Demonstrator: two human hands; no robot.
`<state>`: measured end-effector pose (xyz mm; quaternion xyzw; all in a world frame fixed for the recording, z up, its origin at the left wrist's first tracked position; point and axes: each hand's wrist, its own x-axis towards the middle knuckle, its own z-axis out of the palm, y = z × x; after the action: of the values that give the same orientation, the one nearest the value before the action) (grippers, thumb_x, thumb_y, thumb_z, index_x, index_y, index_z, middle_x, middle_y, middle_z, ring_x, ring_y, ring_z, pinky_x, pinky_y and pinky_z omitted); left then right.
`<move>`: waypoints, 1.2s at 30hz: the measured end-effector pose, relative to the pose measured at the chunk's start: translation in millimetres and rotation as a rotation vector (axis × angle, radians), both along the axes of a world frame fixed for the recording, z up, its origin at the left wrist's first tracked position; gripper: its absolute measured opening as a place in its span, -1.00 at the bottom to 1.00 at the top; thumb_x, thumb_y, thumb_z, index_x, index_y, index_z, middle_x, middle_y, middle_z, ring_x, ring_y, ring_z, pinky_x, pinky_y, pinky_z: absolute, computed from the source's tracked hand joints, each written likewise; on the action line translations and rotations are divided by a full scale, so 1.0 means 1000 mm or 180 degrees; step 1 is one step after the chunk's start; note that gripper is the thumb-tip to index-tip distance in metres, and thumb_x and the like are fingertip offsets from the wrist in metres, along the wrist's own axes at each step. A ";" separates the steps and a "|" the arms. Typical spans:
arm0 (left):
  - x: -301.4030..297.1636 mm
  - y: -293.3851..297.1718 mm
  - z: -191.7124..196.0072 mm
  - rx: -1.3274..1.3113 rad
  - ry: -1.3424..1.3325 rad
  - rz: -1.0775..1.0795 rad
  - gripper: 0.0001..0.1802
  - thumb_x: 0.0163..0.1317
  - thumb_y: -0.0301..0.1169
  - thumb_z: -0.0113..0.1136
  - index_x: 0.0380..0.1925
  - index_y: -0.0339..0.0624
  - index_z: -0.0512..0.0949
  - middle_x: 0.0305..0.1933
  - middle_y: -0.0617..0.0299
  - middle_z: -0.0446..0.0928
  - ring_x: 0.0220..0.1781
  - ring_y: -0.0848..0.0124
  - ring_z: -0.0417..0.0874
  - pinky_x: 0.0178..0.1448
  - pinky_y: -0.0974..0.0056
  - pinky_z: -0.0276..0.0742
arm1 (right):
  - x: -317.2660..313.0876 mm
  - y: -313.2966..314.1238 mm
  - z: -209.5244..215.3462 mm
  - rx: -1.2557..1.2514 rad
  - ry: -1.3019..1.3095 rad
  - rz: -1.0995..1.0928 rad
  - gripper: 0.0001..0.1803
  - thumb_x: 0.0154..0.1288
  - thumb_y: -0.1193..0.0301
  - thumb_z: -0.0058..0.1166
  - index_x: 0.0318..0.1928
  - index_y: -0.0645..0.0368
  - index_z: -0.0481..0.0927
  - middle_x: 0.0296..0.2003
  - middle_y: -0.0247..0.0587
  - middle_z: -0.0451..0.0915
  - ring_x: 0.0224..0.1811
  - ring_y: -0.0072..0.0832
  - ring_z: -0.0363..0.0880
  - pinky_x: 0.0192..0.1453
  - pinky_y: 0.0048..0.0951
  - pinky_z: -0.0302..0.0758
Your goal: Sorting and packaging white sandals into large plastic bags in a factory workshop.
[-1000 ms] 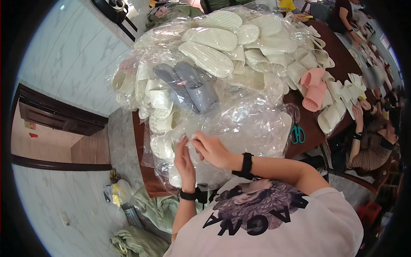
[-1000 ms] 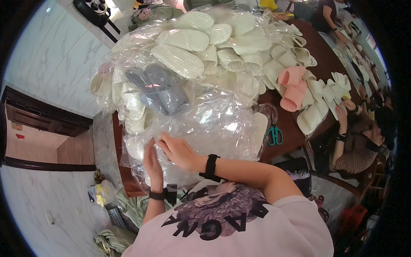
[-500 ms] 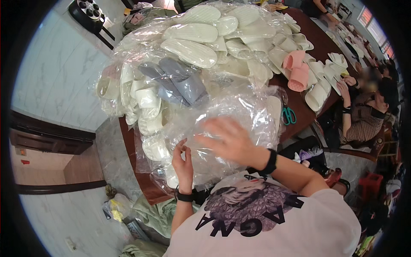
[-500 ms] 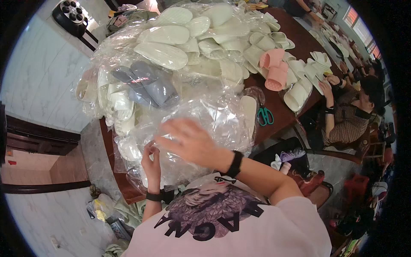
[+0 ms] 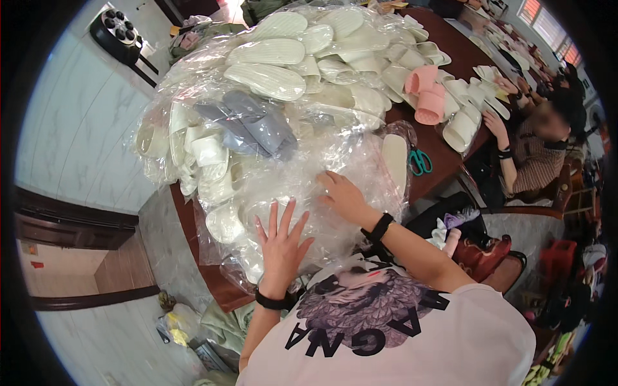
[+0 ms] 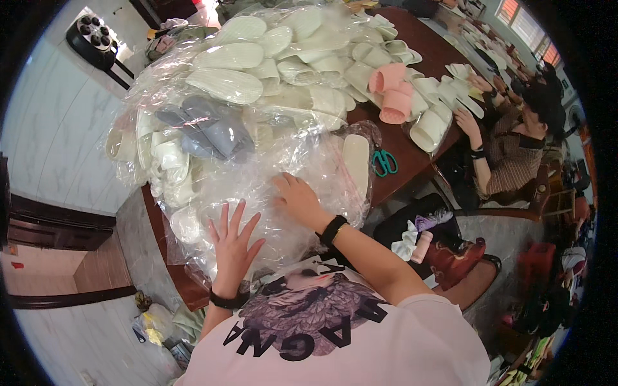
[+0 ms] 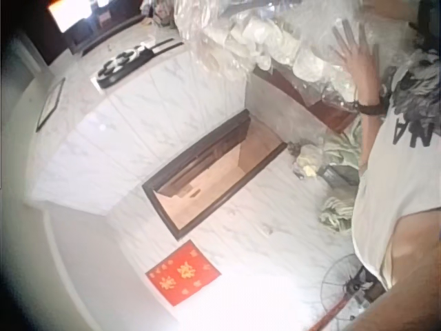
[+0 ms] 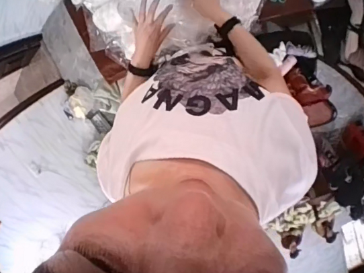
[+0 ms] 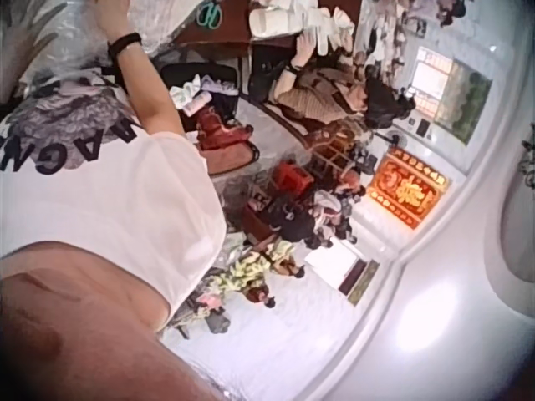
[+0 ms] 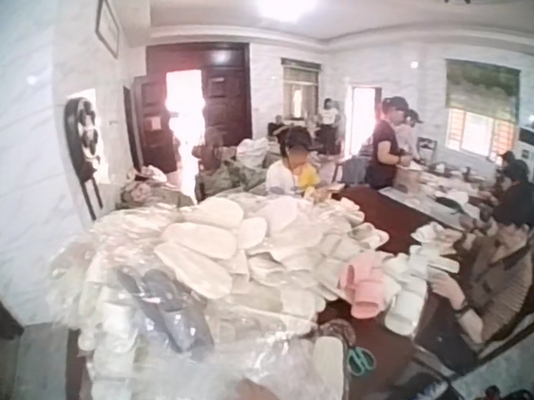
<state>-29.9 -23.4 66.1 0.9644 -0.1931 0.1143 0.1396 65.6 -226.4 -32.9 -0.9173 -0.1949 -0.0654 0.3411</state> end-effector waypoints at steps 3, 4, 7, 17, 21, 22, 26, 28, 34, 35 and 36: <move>0.002 0.023 -0.051 0.0348 0.0631 0.0227 -0.31 -0.03 -0.22 0.47 0.20 0.20 0.51 0.57 0.26 0.07 0.60 -0.05 -0.06 0.53 -0.40 -0.20 | -0.001 -0.027 0.058 0.2215 0.0426 0.0145 -0.64 0.41 0.31 0.05 0.12 0.20 0.56 0.00 0.03 0.62 -0.03 -0.21 0.65 0.00 -0.30 0.59; -0.001 0.030 -0.061 0.0278 0.0569 0.0304 -0.31 -0.04 -0.23 0.47 0.20 0.20 0.51 0.57 0.24 0.08 0.61 -0.05 -0.07 0.53 -0.40 -0.24 | -0.002 -0.045 0.077 0.2942 0.0739 -0.0017 -0.70 0.42 0.33 0.05 0.05 0.22 0.60 -0.08 -0.04 0.65 -0.11 -0.31 0.66 -0.06 -0.37 0.60; -0.001 0.028 -0.075 0.0150 0.0412 0.0277 -0.30 -0.04 -0.24 0.47 0.20 0.19 0.52 0.56 0.22 0.09 0.61 -0.04 -0.08 0.54 -0.39 -0.29 | -0.001 -0.132 0.057 0.3673 0.0716 -0.1588 -0.72 0.40 0.38 0.05 -0.01 0.30 0.61 -0.17 -0.16 0.69 -0.27 -0.46 0.68 -0.16 -0.46 0.59; -0.001 0.031 -0.077 -0.0084 0.0432 0.0335 -0.31 -0.05 -0.25 0.48 0.18 0.18 0.52 0.57 0.18 0.08 0.62 -0.02 -0.10 0.55 -0.36 -0.36 | -0.012 -0.182 -0.064 0.2115 0.1199 -0.1794 -0.73 0.19 0.36 0.18 -0.18 0.30 0.54 -0.34 -0.27 0.57 -0.27 -0.57 0.47 -0.16 -0.44 0.43; 0.001 0.030 -0.081 -0.0118 0.0359 0.0319 -0.31 -0.06 -0.25 0.48 0.17 0.19 0.53 0.57 0.19 0.08 0.62 -0.02 -0.10 0.55 -0.36 -0.34 | 0.039 -0.195 0.036 0.2423 0.1151 -0.1485 -0.86 0.25 0.42 0.11 -0.22 0.21 0.54 -0.39 -0.45 0.48 -0.37 -0.62 0.39 -0.28 -0.53 0.35; 0.002 0.029 -0.084 -0.0112 0.0377 0.0351 -0.31 -0.06 -0.24 0.48 0.18 0.19 0.52 0.57 0.19 0.09 0.62 -0.02 -0.08 0.56 -0.36 -0.34 | 0.056 -0.197 0.051 0.2570 0.0927 -0.1463 -0.88 0.25 0.42 0.11 -0.23 0.17 0.55 -0.42 -0.47 0.47 -0.40 -0.63 0.37 -0.33 -0.53 0.34; 0.003 0.026 -0.090 -0.0071 0.0401 0.0408 -0.31 -0.07 -0.22 0.48 0.18 0.20 0.52 0.55 0.19 0.12 0.60 -0.01 -0.03 0.55 -0.36 -0.31 | 0.133 -0.254 0.085 0.1453 0.0492 -0.1308 -0.82 0.26 0.40 0.12 -0.18 0.23 0.55 -0.48 -0.36 0.49 -0.42 -0.58 0.44 -0.34 -0.49 0.38; 0.003 0.024 -0.091 -0.0102 0.0348 0.0401 -0.30 -0.07 -0.22 0.48 0.18 0.21 0.52 0.55 0.19 0.13 0.59 -0.01 -0.02 0.55 -0.36 -0.31 | 0.158 -0.271 0.107 0.0906 0.0425 -0.1193 -0.79 0.26 0.38 0.13 -0.16 0.25 0.55 -0.49 -0.31 0.49 -0.44 -0.56 0.46 -0.33 -0.47 0.39; -0.002 0.027 -0.093 -0.0045 0.0237 0.0421 -0.29 -0.11 -0.21 0.50 0.17 0.21 0.53 0.53 0.18 0.15 0.58 -0.01 0.02 0.55 -0.37 -0.29 | 0.181 -0.276 0.095 -0.0936 -0.0376 -0.1488 -0.78 0.29 0.30 0.09 -0.13 0.13 0.56 -0.33 -0.04 0.65 -0.25 -0.13 0.66 -0.20 -0.17 0.50; -0.001 0.026 -0.091 -0.0020 0.0262 0.0428 -0.29 -0.11 -0.20 0.50 0.16 0.20 0.53 0.53 0.18 0.15 0.58 -0.02 0.03 0.55 -0.37 -0.28 | 0.175 -0.284 0.085 -0.0901 -0.0360 -0.1699 -0.77 0.29 0.29 0.08 -0.12 0.10 0.57 -0.28 -0.02 0.66 -0.19 -0.07 0.65 -0.16 -0.13 0.51; 0.003 0.024 -0.090 -0.0050 0.0248 0.0423 -0.29 -0.11 -0.20 0.50 0.16 0.20 0.53 0.53 0.18 0.15 0.58 -0.02 0.03 0.55 -0.37 -0.28 | 0.173 -0.302 0.075 -0.0879 -0.0345 -0.1926 -0.77 0.29 0.27 0.07 -0.10 0.07 0.58 -0.23 0.00 0.67 -0.12 -0.01 0.64 -0.11 -0.09 0.52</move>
<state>-27.2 0.3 -24.3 0.9777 -0.1221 0.0872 0.1468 238.2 -528.4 42.5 -0.9663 0.0613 -0.1853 0.1679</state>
